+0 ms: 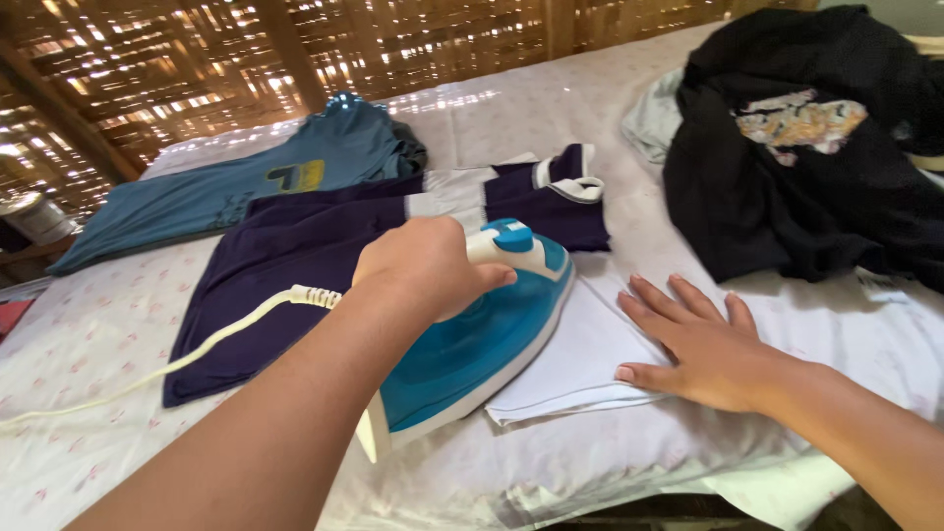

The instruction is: The person irons a dark blue and white short-sleeved shirt laid flat on a bed. They use a blue and white electric iron to smooth the fabric, then fold the shirt neatly. Other folded clothes are visible nearby.

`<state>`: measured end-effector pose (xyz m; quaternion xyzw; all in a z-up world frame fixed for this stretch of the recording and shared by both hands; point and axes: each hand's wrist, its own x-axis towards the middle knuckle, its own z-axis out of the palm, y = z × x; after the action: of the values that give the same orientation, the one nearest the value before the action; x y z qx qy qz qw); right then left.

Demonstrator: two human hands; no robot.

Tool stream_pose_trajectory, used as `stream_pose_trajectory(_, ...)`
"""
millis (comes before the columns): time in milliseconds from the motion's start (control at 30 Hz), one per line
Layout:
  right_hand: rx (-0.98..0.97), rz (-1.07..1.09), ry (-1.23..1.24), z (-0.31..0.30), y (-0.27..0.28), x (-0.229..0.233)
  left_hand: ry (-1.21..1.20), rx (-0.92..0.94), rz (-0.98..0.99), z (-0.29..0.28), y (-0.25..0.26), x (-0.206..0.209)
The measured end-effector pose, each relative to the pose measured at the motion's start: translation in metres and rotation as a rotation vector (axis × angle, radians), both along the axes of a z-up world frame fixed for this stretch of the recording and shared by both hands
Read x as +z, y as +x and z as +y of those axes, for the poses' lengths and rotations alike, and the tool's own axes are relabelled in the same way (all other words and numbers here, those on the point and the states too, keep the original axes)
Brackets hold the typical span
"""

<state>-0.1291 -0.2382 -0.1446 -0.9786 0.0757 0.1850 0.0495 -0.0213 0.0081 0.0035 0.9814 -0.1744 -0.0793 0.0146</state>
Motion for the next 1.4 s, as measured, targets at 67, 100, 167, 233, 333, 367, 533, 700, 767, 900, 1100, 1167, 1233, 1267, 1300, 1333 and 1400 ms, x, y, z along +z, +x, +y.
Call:
stream_pose_trajectory(67,0.018,-0.022,-0.009,-0.004,-0.011,0.003,-0.016,-0.004,-0.032,-0.008,0.000,-0.001)
stream_pose_trajectory(100,0.015,-0.035,-0.034,-0.004,-0.014,0.002,-0.009,-0.041,-0.036,-0.010,0.000,-0.001)
stream_pose_trajectory(167,0.015,-0.059,-0.087,-0.005,-0.018,0.000,0.004,-0.110,-0.044,-0.010,0.000,0.000)
stream_pose_trajectory(233,0.017,-0.116,-0.090,-0.005,-0.022,-0.002,0.035,-0.205,0.007,-0.006,-0.001,0.002)
stream_pose_trajectory(333,0.012,-0.202,-0.072,-0.009,-0.028,-0.009,0.066,-0.307,0.014,-0.005,-0.003,0.003)
stream_pose_trajectory(367,0.006,-0.230,-0.065,-0.011,-0.032,-0.011,0.071,-0.338,0.006,-0.007,-0.004,0.003)
stream_pose_trajectory(533,0.005,-0.251,-0.047,-0.011,-0.034,-0.012,0.015,-0.152,0.012,-0.030,-0.001,-0.001)
stream_pose_trajectory(700,-0.018,-0.242,-0.024,-0.011,-0.032,-0.008,0.018,-0.221,0.010,-0.026,-0.006,0.003)
stream_pose_trajectory(767,-0.027,-0.251,-0.018,-0.012,-0.033,-0.009,0.063,-0.325,0.024,-0.017,-0.013,0.004)
stream_pose_trajectory(900,-0.079,-0.237,0.014,-0.014,-0.031,-0.012,0.059,-0.296,0.036,-0.014,-0.022,0.006)
stream_pose_trajectory(1100,-0.100,-0.241,0.037,-0.019,-0.027,-0.017,-0.031,-0.184,0.009,-0.030,-0.024,0.003)
stream_pose_trajectory(1167,-0.113,-0.233,0.047,-0.020,-0.026,-0.019,-0.002,-0.240,0.042,-0.024,-0.026,0.006)
stream_pose_trajectory(1233,-0.078,-0.262,0.059,-0.024,-0.026,-0.022,0.036,-0.311,0.079,-0.012,-0.030,0.008)
stream_pose_trajectory(1267,-0.065,-0.276,0.067,-0.027,-0.026,-0.024,0.058,-0.350,0.098,-0.007,-0.033,0.009)
stream_pose_trajectory(1300,-0.050,-0.299,0.096,-0.030,-0.025,-0.026,0.068,-0.364,0.101,-0.003,-0.034,0.011)
stream_pose_trajectory(1333,-0.035,-0.321,0.125,-0.032,-0.025,-0.028,0.079,-0.377,0.103,0.000,-0.036,0.012)
stream_pose_trajectory(1400,-0.019,-0.328,0.171,-0.040,-0.028,-0.030,0.070,-0.383,0.089,0.000,-0.038,0.011)
